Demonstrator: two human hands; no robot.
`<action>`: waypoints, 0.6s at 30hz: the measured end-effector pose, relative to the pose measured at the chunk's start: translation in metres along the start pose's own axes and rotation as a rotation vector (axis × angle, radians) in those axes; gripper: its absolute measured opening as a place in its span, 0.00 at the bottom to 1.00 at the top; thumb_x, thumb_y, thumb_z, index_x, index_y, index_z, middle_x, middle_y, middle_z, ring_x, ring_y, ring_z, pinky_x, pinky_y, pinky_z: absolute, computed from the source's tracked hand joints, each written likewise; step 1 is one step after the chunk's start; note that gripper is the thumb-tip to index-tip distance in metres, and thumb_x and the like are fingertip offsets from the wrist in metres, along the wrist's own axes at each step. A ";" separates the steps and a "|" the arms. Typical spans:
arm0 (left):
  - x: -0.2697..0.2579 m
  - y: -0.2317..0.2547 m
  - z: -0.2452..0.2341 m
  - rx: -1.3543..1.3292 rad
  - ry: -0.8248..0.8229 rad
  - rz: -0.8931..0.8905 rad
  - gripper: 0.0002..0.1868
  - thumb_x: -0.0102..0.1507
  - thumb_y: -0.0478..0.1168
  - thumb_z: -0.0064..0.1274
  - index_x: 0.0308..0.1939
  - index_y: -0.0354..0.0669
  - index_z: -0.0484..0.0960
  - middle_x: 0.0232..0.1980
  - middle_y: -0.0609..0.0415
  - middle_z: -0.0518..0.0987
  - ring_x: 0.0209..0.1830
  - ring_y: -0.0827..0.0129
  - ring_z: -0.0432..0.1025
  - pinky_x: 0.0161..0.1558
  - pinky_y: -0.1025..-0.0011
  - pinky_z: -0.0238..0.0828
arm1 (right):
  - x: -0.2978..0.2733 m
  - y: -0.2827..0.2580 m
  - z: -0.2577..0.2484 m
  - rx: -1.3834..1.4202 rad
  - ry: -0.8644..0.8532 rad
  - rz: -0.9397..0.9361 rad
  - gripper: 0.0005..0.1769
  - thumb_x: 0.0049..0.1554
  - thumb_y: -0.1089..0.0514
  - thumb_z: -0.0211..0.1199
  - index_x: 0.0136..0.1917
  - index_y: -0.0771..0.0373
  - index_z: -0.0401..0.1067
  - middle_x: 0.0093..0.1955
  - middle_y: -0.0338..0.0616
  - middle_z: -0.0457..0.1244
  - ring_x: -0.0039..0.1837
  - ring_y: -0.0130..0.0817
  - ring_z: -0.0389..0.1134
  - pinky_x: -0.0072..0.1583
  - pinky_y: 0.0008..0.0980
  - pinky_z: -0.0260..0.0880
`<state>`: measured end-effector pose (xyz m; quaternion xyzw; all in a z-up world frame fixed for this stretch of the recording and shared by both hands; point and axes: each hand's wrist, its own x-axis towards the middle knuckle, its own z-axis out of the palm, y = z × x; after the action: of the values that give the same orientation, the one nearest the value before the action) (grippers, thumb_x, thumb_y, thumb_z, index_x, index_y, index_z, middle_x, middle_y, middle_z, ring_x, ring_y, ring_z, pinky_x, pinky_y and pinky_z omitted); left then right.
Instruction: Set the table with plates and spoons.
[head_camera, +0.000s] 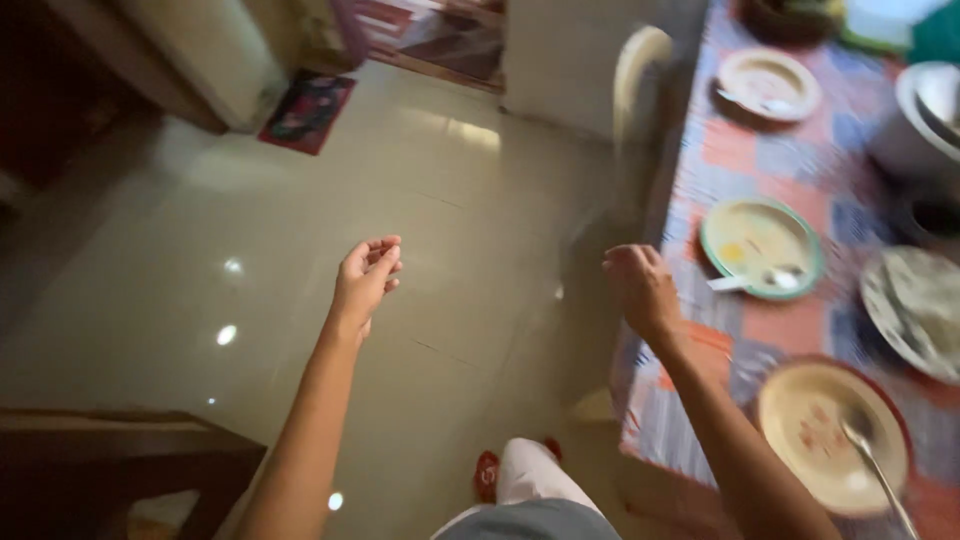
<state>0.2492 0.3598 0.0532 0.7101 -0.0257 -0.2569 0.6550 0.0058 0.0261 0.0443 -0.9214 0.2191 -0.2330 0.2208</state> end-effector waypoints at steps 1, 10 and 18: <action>0.003 0.003 -0.016 -0.011 0.025 0.003 0.11 0.67 0.43 0.54 0.52 0.48 0.80 0.46 0.65 0.77 0.43 0.81 0.72 0.42 0.77 0.72 | 0.012 -0.011 0.014 0.008 -0.011 -0.024 0.09 0.62 0.57 0.64 0.55 0.59 0.76 0.55 0.51 0.67 0.55 0.52 0.69 0.55 0.46 0.71; 0.053 0.018 -0.149 -0.044 0.276 0.034 0.10 0.68 0.43 0.53 0.51 0.46 0.81 0.44 0.63 0.77 0.43 0.79 0.72 0.43 0.75 0.74 | 0.147 -0.124 0.133 0.096 -0.127 -0.315 0.09 0.62 0.56 0.63 0.54 0.60 0.74 0.53 0.47 0.68 0.60 0.48 0.68 0.58 0.46 0.70; 0.137 0.045 -0.263 0.025 0.610 -0.080 0.11 0.67 0.45 0.52 0.53 0.51 0.81 0.45 0.65 0.79 0.44 0.80 0.74 0.44 0.74 0.75 | 0.302 -0.206 0.273 0.221 -0.286 -0.540 0.09 0.62 0.58 0.63 0.55 0.61 0.73 0.53 0.49 0.68 0.56 0.46 0.71 0.55 0.42 0.72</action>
<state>0.4860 0.5439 0.0526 0.7631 0.1971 -0.0572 0.6128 0.4520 0.1225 0.0329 -0.9400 -0.0931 -0.1739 0.2784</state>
